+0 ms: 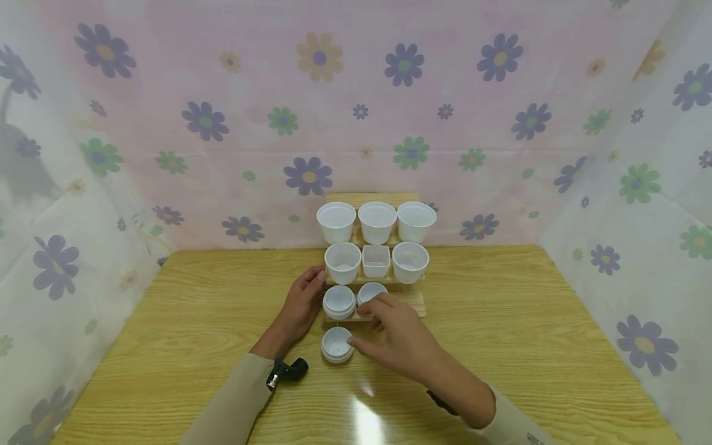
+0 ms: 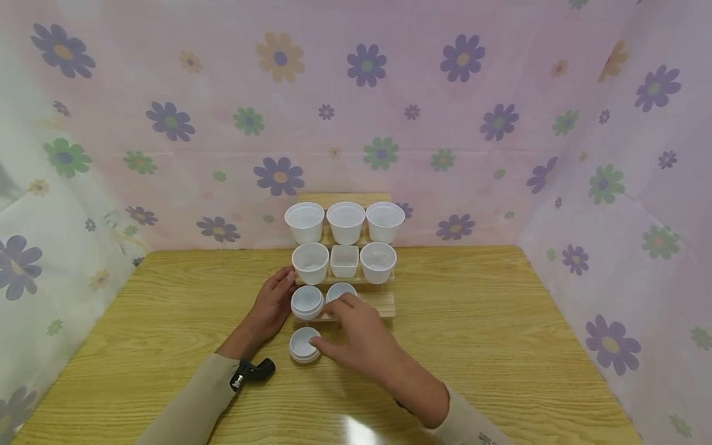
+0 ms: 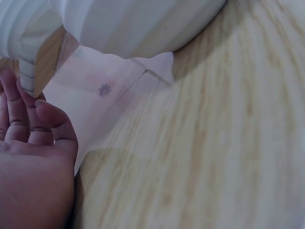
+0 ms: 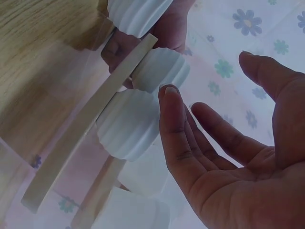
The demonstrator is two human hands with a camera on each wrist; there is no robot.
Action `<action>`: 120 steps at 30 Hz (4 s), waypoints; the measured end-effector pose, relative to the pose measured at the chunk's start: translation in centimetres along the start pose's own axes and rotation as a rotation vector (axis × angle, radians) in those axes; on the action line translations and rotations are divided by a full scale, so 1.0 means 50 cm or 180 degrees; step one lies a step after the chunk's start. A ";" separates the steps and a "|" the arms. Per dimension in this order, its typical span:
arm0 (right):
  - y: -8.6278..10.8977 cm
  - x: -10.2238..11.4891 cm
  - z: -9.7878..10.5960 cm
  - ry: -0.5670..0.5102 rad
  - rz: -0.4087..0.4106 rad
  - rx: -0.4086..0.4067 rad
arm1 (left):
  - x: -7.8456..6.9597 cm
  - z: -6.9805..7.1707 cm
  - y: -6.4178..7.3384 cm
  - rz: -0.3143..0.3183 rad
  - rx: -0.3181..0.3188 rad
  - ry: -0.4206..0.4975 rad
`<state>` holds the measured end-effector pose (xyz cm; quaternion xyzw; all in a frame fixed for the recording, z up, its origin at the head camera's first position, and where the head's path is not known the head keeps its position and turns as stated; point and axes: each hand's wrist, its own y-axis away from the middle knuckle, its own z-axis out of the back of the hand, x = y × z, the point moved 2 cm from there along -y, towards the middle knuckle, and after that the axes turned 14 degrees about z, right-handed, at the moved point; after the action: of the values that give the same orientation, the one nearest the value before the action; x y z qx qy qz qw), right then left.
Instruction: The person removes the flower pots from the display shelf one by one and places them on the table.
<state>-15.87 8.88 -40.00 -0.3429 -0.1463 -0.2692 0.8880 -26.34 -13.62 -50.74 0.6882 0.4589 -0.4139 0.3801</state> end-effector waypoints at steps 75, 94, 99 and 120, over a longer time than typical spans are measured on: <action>0.008 -0.090 -0.019 0.0838 -0.0407 -0.0305 | -0.002 -0.003 0.002 0.0051 -0.0043 0.0049; 0.012 -0.088 -0.023 0.0868 -0.0286 -0.0415 | -0.002 -0.003 0.002 0.0044 -0.0036 0.0088; 0.013 -0.086 -0.024 0.0854 -0.0281 -0.0423 | 0.000 -0.002 0.000 0.0017 -0.0035 0.0068; 0.017 -0.061 -0.019 0.0894 -0.0109 -0.0509 | 0.001 0.004 -0.001 -0.0020 0.0048 0.0012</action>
<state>-17.79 9.92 -42.49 -0.3690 -0.0046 -0.3403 0.8649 -26.41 -13.76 -50.86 0.6904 0.4587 -0.4173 0.3727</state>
